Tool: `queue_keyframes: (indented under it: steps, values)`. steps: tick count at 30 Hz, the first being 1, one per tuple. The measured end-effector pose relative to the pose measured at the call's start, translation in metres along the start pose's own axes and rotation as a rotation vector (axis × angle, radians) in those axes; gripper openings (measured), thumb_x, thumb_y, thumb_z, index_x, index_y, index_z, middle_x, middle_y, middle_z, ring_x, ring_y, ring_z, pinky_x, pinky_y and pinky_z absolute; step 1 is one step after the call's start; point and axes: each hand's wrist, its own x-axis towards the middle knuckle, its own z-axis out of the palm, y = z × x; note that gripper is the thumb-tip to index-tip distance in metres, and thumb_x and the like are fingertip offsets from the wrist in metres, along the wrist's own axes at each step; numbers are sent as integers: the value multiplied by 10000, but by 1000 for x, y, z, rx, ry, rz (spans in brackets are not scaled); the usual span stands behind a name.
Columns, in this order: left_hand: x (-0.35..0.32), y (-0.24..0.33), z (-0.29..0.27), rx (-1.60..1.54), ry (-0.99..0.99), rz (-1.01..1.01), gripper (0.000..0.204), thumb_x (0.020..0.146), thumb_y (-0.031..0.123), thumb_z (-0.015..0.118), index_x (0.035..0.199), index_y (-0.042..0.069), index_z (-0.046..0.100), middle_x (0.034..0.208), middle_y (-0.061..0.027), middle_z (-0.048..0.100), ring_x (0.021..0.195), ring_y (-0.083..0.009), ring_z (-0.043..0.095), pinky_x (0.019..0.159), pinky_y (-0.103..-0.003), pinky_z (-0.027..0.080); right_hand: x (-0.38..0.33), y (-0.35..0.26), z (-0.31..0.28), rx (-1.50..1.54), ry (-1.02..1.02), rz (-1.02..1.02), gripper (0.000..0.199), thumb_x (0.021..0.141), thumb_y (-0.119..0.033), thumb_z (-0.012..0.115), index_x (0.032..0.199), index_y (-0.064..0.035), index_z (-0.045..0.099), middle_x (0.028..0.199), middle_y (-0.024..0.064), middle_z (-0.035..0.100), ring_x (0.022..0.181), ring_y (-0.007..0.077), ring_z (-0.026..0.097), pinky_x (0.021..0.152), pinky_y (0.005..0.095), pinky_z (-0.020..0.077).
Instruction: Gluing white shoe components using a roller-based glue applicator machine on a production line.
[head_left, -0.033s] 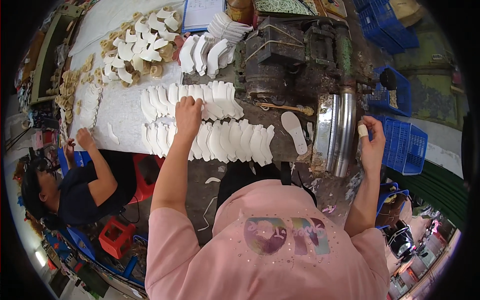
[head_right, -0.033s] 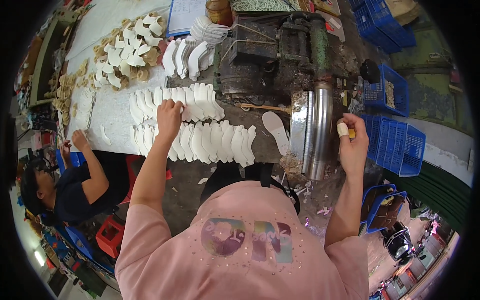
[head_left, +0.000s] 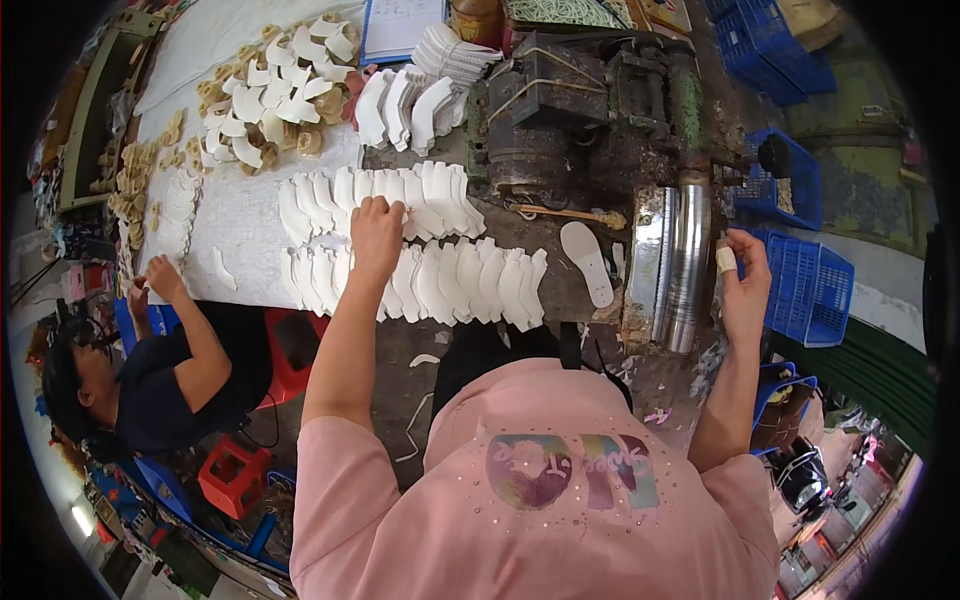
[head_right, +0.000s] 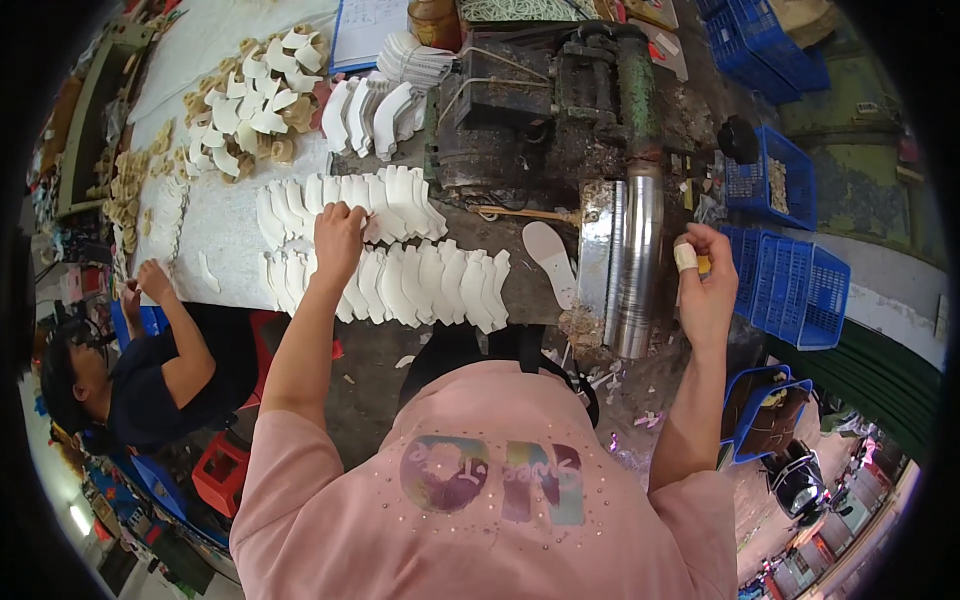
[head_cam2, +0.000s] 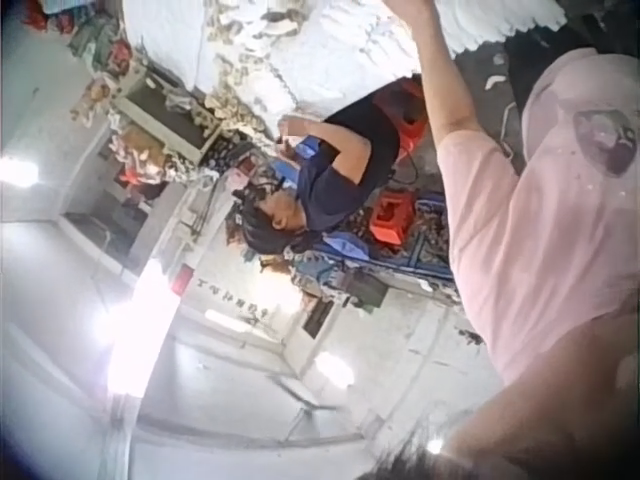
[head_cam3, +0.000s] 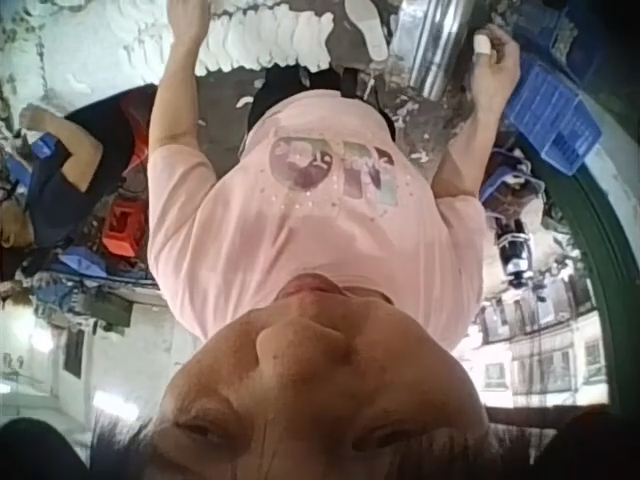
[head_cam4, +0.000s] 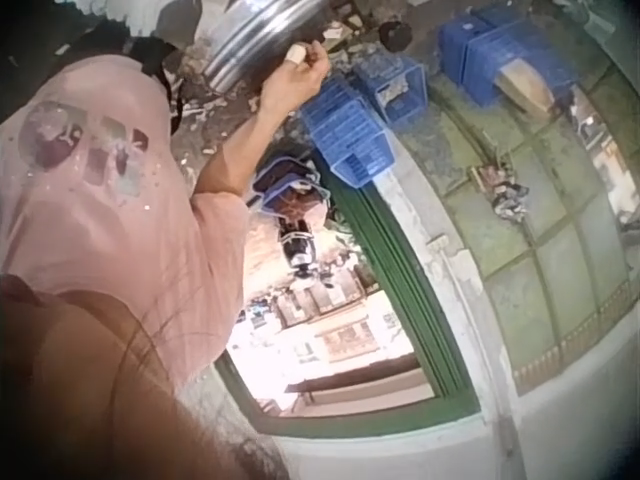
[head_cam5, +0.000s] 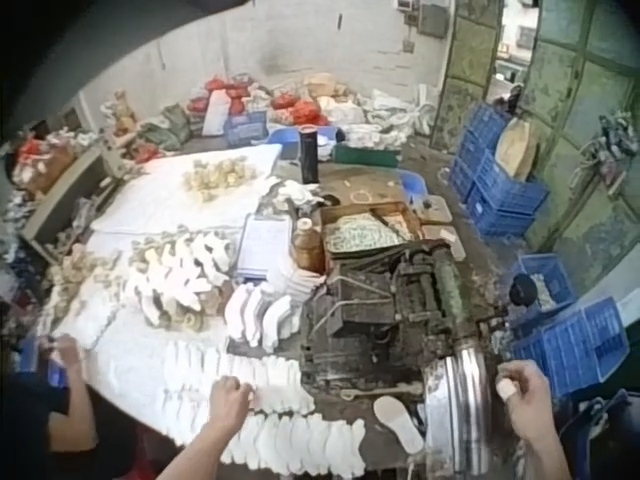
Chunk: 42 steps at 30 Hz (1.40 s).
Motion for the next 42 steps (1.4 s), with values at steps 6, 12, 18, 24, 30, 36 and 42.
queue_keyframes:
  steps: [6,12,18,24,30,36,42]
  values:
    - [14,10,-16,111,-344,-80,127,737,129,664,853,87,636,814,-97,580,847,-267,549,706,-391,418,4,1,1,108,105,12,243,858,-5,549,1101,-9,545,953,57,594,900,127,555,830,263,428]
    - [36,70,-82,-699,-109,-200,250,892,73,505,1130,41,573,838,-148,536,768,-291,526,788,-363,425,-12,-41,3,207,62,-126,194,836,11,552,1028,-13,565,939,58,589,889,126,549,788,245,432]
    - [41,190,-140,-1415,-74,5,435,998,359,347,1268,64,520,923,-26,412,865,-85,437,706,-219,425,-32,-96,65,38,-100,-581,279,703,-71,699,969,-64,614,1153,128,497,1053,309,444,875,397,369]
    - [48,237,-150,-1555,224,94,486,1001,384,290,1223,17,518,1030,-79,460,889,-153,437,778,-282,393,-49,-94,75,24,152,-649,223,738,-47,655,958,-51,621,1165,154,486,1070,331,419,890,425,331]
    - [43,249,-155,-1475,214,43,486,1000,389,275,1215,20,506,1034,-86,447,878,-150,425,796,-271,381,-50,-84,70,268,57,-543,225,760,-50,649,980,-41,603,1147,151,490,1075,321,417,877,418,353]
    - [44,255,-154,-1507,231,78,509,996,406,263,1205,8,503,1058,-95,443,923,-153,433,803,-273,379,-53,-83,62,229,13,-488,281,768,-59,641,1046,-37,609,1159,154,492,1062,314,437,882,415,348]
    - [45,264,-157,-1500,294,75,493,996,395,261,1166,-1,501,1040,-81,444,883,-136,431,794,-262,370,-56,-85,57,9,174,-696,266,758,-95,654,1017,-46,615,1159,147,497,1058,308,432,872,412,343]
